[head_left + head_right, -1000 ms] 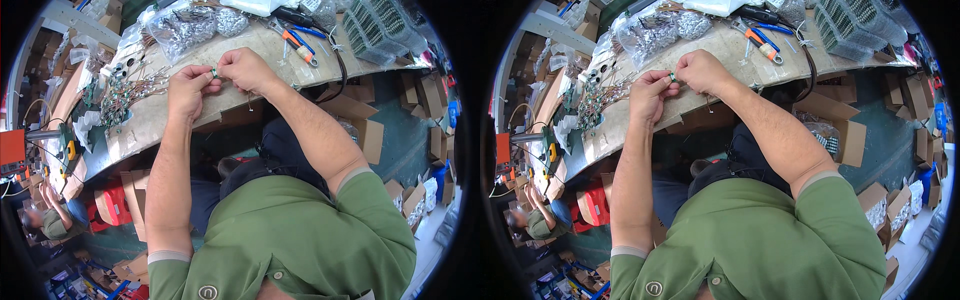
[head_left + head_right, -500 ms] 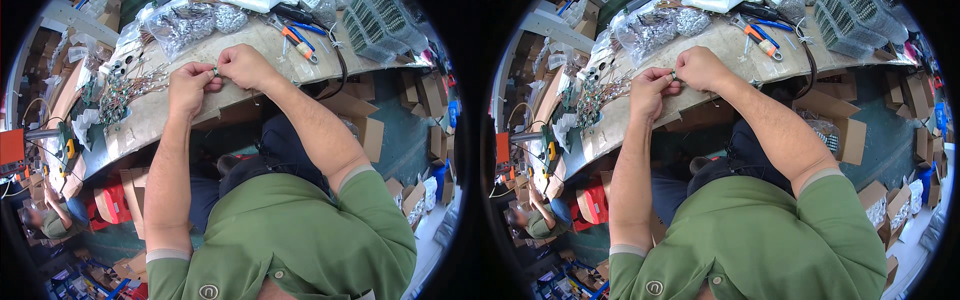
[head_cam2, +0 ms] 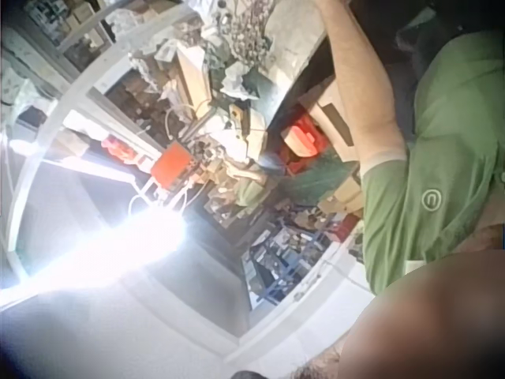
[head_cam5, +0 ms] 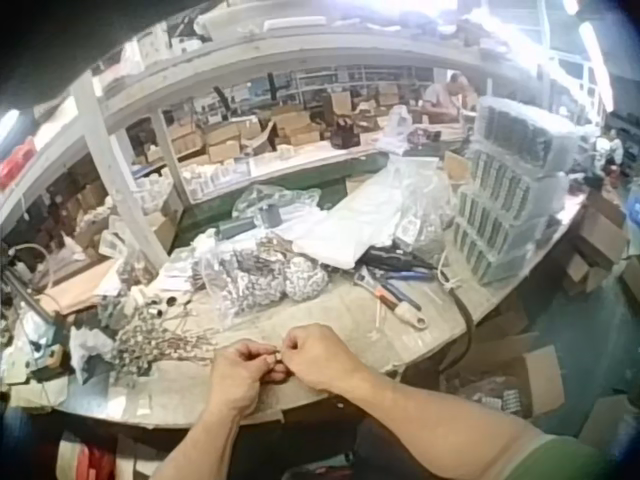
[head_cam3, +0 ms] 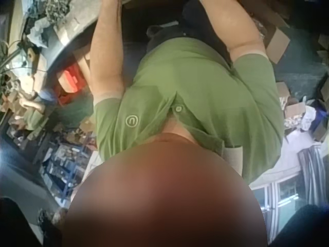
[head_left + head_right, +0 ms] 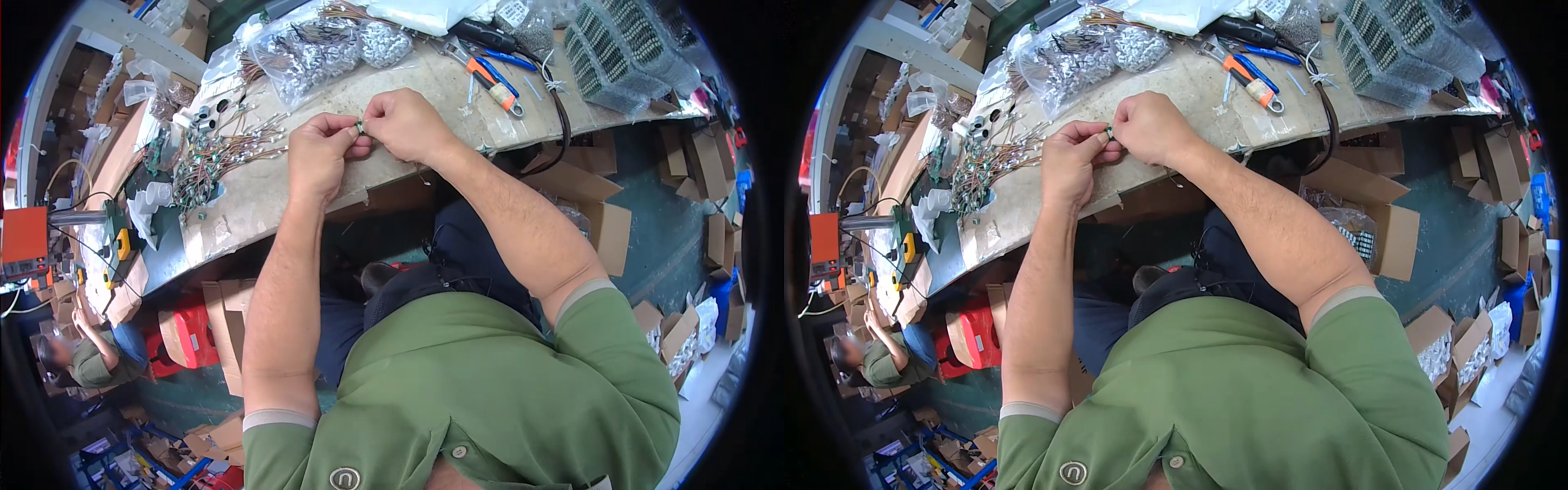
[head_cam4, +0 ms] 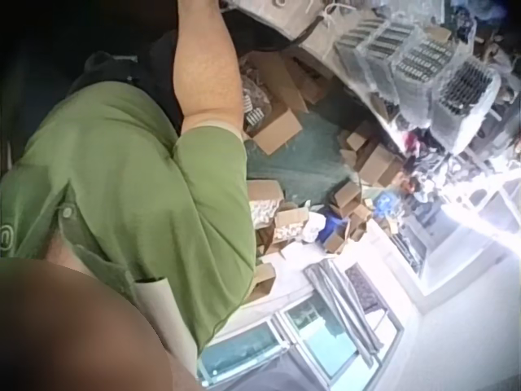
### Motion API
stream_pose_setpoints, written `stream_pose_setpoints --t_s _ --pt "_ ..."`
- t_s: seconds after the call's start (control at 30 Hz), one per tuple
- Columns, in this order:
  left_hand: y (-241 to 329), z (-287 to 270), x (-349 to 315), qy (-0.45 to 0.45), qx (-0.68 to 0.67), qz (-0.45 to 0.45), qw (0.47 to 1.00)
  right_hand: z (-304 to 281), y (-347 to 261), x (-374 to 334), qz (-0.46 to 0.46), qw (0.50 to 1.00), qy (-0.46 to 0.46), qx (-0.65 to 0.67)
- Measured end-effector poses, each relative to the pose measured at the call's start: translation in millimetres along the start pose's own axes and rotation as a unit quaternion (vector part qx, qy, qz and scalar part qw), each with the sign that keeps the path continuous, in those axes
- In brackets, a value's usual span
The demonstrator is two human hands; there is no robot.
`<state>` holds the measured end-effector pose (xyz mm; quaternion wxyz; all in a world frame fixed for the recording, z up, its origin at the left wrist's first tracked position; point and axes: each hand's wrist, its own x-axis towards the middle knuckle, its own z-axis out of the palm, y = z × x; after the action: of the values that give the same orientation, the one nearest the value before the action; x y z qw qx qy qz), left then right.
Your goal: Manually assembling and sorting electronic circuit boards at a factory workbench.
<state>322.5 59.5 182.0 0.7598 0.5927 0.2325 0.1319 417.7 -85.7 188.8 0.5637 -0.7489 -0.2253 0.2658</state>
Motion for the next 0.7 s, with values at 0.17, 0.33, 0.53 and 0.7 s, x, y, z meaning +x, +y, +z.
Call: stream_pose_setpoints --t_s 0.17,0.33,0.53,0.7 --pt "0 4 3 0.027 -0.046 0.024 0.998 4 16 5 -0.148 0.979 0.142 -0.018" --pt "-2 2 -1 0.06 -0.089 0.036 0.994 21 14 -7 -0.337 0.898 0.261 -0.108" --pt "-7 -3 -1 0.049 -0.137 0.058 0.988 38 4 -8 -0.309 0.917 0.206 -0.145" --pt "-16 -4 -2 0.048 -0.161 0.079 0.983 46 4 -3 -0.249 0.943 0.197 -0.094"
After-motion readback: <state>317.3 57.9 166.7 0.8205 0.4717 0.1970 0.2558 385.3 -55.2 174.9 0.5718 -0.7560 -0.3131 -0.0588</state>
